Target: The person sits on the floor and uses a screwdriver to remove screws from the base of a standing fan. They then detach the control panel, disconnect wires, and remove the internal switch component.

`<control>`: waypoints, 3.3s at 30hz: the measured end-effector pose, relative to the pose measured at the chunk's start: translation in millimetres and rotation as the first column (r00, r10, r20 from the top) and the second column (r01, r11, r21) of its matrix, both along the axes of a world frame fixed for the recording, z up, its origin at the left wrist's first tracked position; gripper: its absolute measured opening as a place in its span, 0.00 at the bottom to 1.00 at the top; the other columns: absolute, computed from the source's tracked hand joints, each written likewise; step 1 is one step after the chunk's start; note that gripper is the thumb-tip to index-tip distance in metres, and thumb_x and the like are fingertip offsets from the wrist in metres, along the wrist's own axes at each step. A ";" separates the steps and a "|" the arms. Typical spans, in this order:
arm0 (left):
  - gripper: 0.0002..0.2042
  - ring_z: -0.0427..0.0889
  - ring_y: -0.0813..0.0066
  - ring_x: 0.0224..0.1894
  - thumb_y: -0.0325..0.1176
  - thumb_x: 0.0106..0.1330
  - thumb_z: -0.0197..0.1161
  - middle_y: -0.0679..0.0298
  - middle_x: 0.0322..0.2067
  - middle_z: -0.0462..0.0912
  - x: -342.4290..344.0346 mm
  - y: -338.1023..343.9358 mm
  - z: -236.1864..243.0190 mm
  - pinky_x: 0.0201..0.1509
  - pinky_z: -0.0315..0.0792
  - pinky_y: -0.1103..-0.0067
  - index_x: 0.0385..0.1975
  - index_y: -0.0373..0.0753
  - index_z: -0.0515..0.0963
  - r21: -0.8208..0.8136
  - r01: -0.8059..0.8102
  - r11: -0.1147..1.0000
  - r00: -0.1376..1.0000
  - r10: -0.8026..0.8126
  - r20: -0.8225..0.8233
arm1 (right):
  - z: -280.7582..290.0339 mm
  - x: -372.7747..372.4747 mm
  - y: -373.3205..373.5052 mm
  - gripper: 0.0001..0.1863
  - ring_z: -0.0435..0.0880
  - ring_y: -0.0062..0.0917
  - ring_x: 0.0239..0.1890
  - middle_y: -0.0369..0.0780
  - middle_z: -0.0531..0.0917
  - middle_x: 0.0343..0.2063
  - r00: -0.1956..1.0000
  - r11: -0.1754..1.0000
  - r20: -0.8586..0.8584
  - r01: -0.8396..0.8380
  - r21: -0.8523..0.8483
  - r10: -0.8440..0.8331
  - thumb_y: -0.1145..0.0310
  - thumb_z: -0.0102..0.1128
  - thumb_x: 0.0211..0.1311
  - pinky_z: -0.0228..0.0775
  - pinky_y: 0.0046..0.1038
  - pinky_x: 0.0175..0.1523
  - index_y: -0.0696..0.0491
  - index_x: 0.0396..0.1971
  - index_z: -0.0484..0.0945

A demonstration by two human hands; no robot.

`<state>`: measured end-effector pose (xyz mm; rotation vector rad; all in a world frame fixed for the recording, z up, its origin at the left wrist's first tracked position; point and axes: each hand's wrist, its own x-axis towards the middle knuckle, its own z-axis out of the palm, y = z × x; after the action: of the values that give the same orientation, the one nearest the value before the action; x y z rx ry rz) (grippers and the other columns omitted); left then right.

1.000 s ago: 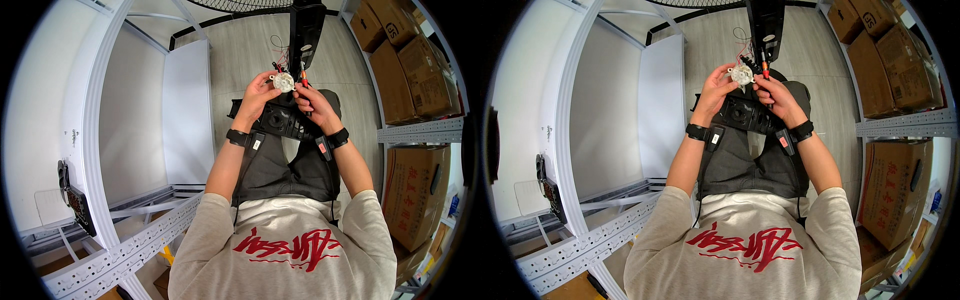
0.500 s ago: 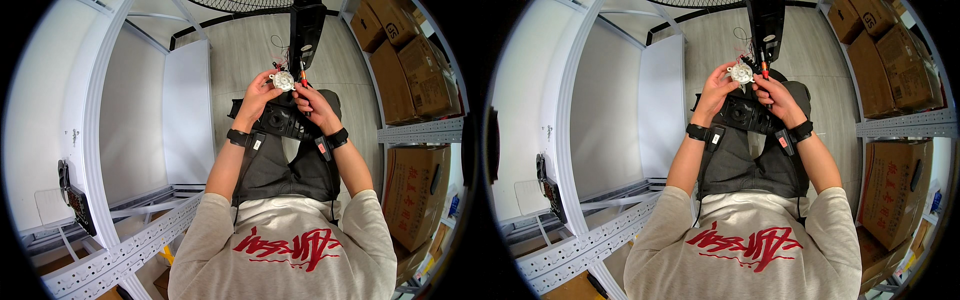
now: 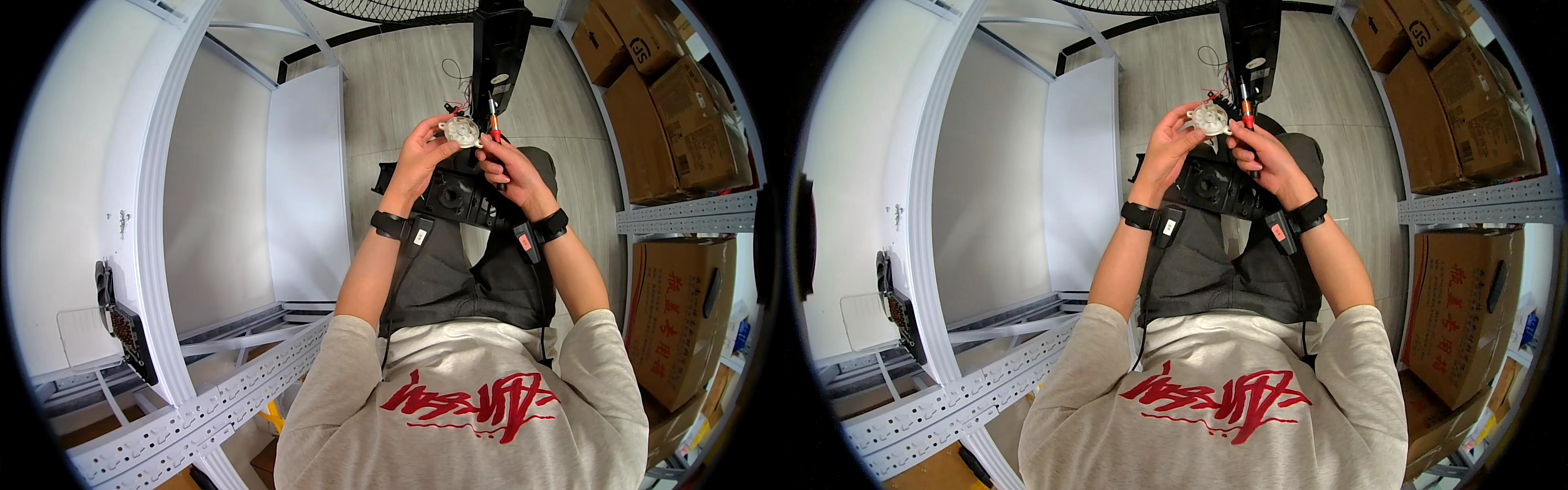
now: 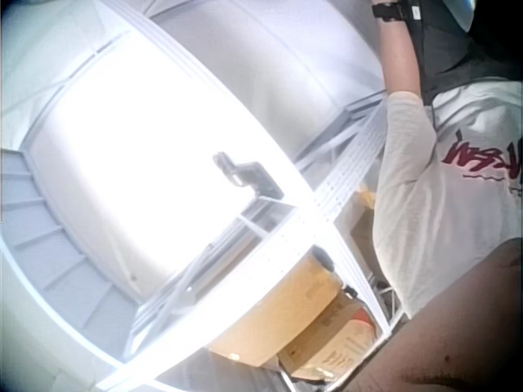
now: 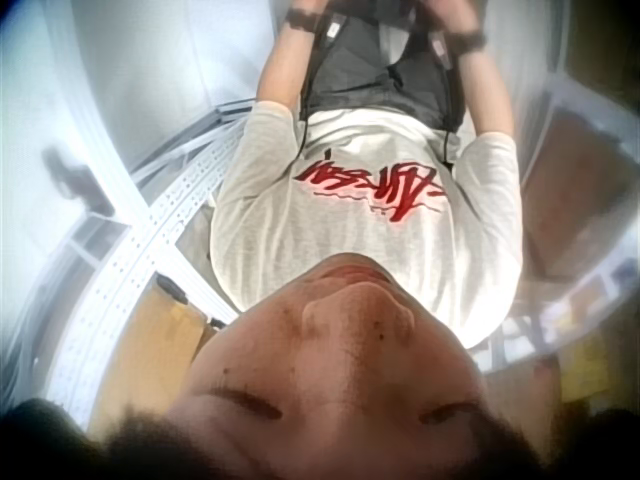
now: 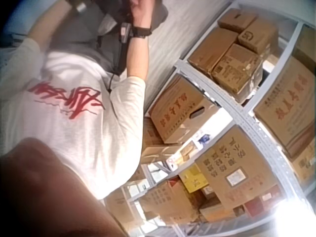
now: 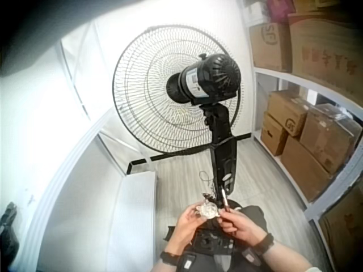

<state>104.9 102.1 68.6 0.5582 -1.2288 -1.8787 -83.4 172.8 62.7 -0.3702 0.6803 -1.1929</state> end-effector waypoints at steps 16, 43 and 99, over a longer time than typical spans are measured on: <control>0.24 0.76 0.68 0.53 0.22 0.60 0.63 0.56 0.53 0.72 -0.9 1.3 -1.1 0.57 0.74 0.73 0.58 0.32 0.67 0.013 0.028 1.000 1.000 -0.028 -0.002 | 1.9 -0.4 3.0 0.11 0.60 0.07 0.17 0.32 0.74 0.27 1.000 1.000 0.024 0.005 -0.007 -0.005 0.60 0.54 0.69 0.47 0.09 0.16 0.52 0.40 0.69; 0.20 0.81 0.73 0.43 0.22 0.62 0.63 0.57 0.51 0.74 -4.7 5.3 3.2 0.47 0.77 0.79 0.54 0.31 0.68 0.008 -0.044 0.999 0.998 0.044 0.041 | -0.5 0.2 5.0 0.13 0.61 0.07 0.16 0.31 0.74 0.25 1.000 1.000 -0.004 0.003 0.020 -0.003 0.59 0.54 0.69 0.47 0.10 0.15 0.55 0.38 0.72; 0.15 0.76 0.69 0.53 0.20 0.59 0.65 0.50 0.57 0.69 -22.7 17.2 -0.1 0.56 0.72 0.75 0.41 0.34 0.66 -0.270 -0.171 0.948 0.985 0.175 -0.008 | -12.8 19.9 -3.2 0.06 0.64 0.08 0.18 0.30 0.74 0.25 0.974 0.975 -0.022 0.224 -0.013 -0.224 0.67 0.54 0.67 0.50 0.12 0.18 0.52 0.40 0.72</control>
<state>82.3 119.3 68.5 0.5145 -1.3732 -1.5321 -63.4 169.6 49.9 -0.3220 0.7507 -1.4082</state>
